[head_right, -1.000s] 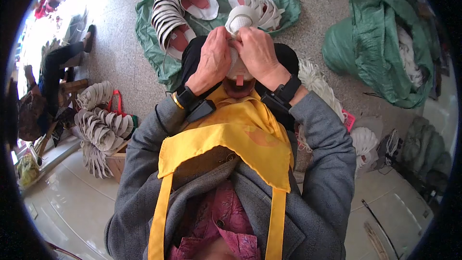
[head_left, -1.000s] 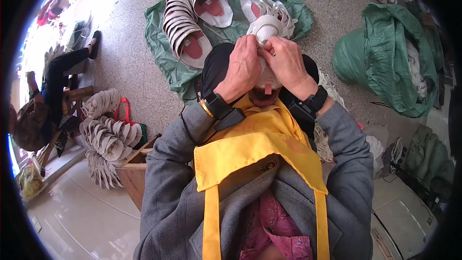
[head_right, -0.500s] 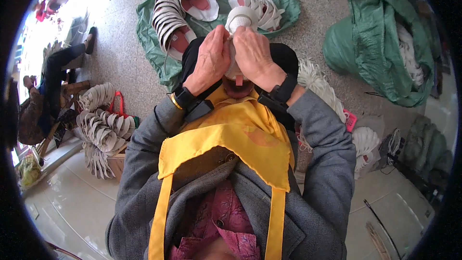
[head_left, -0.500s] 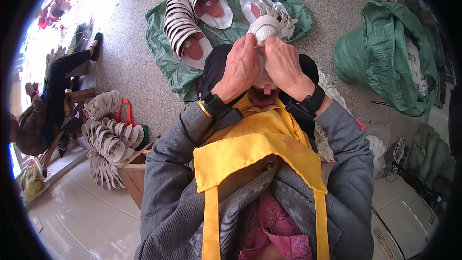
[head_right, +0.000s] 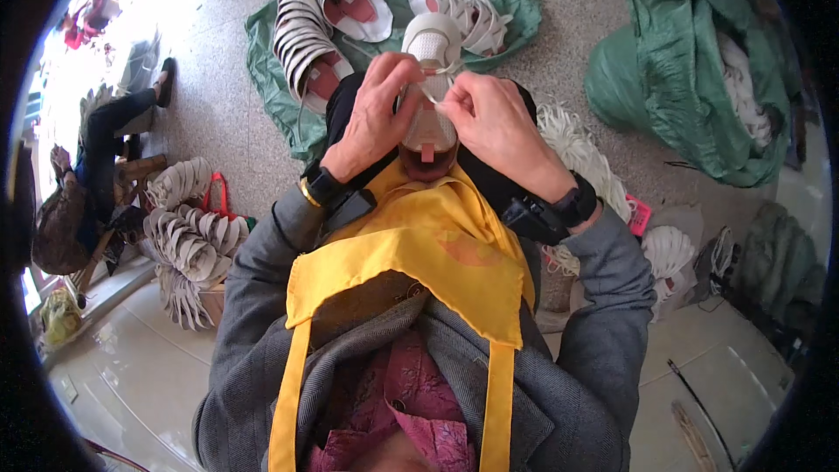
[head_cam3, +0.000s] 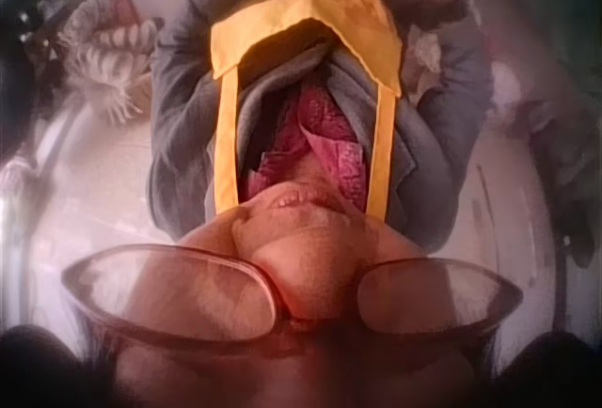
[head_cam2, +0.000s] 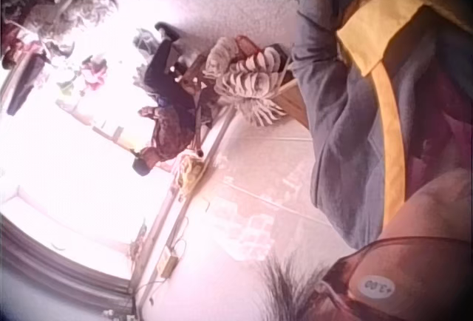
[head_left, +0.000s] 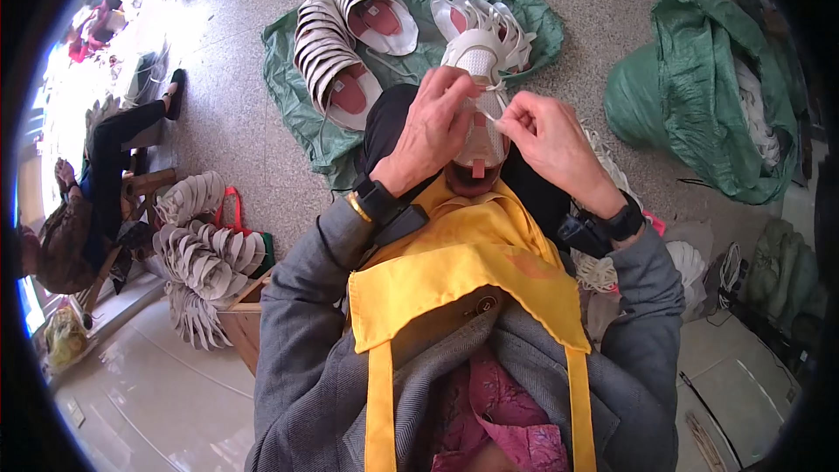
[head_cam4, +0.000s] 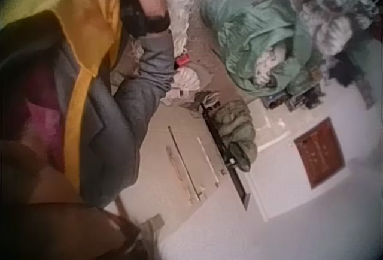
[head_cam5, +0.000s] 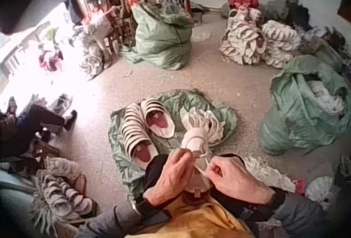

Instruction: Manually weave and lace a shoe upper as part of the manufacturing process.

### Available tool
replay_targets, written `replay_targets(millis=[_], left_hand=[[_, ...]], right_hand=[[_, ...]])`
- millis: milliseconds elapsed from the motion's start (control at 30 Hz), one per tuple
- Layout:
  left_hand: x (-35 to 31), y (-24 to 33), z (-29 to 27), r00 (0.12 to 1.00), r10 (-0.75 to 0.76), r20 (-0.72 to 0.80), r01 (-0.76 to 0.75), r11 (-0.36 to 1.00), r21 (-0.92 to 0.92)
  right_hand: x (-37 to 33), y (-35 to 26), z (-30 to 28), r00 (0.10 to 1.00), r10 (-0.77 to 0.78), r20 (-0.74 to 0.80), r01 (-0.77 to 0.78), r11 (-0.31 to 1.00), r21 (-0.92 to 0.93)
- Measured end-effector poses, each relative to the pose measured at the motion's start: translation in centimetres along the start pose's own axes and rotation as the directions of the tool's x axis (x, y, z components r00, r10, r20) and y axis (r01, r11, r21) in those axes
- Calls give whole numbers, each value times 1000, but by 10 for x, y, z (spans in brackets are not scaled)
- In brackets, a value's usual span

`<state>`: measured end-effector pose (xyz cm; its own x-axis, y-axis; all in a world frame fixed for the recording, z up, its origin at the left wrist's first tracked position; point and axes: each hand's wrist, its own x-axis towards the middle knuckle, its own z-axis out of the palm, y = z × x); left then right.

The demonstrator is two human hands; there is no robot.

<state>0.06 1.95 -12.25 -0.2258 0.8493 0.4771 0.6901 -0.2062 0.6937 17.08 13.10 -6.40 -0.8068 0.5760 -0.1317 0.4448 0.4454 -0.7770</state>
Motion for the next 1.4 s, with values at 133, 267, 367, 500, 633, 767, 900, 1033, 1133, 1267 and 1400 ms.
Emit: replay_targets(millis=[133,267,367,500,633,767,900,1033,1133,1267,1400], left_hand=[[1,-4,-4,999,26,36,-23,995,-92],[-2,-1,-8,975,-216,58,224,952,-211],[-4,-2,-6,959,-267,92,281,934,-220],[-5,-1,-3,971,-232,61,239,951,-198],[-11,4,-6,951,-300,70,309,926,-216],[-22,42,-23,924,-324,204,377,863,-337],[-21,51,-24,889,-359,285,452,787,-419],[-10,28,-18,907,-373,195,419,755,-505],[1,25,-10,887,-409,216,435,579,-689],[10,18,-8,831,-460,311,528,479,-701],[9,12,-2,820,-471,326,551,491,-674]], right_hand=[[10,-1,7,1000,12,23,-16,987,160],[7,15,18,998,-60,25,48,938,343],[2,23,22,995,-61,-76,82,946,313],[7,24,39,980,-106,-167,141,966,215],[10,20,40,987,-116,-112,132,980,149],[11,27,36,996,-47,-79,68,955,289],[13,37,29,998,26,-60,6,880,474],[15,16,6,994,13,-111,50,837,545],[20,11,-4,990,-12,-137,80,862,501],[29,13,-4,982,-32,-184,122,855,504],[32,12,-3,994,2,-107,53,859,509]])
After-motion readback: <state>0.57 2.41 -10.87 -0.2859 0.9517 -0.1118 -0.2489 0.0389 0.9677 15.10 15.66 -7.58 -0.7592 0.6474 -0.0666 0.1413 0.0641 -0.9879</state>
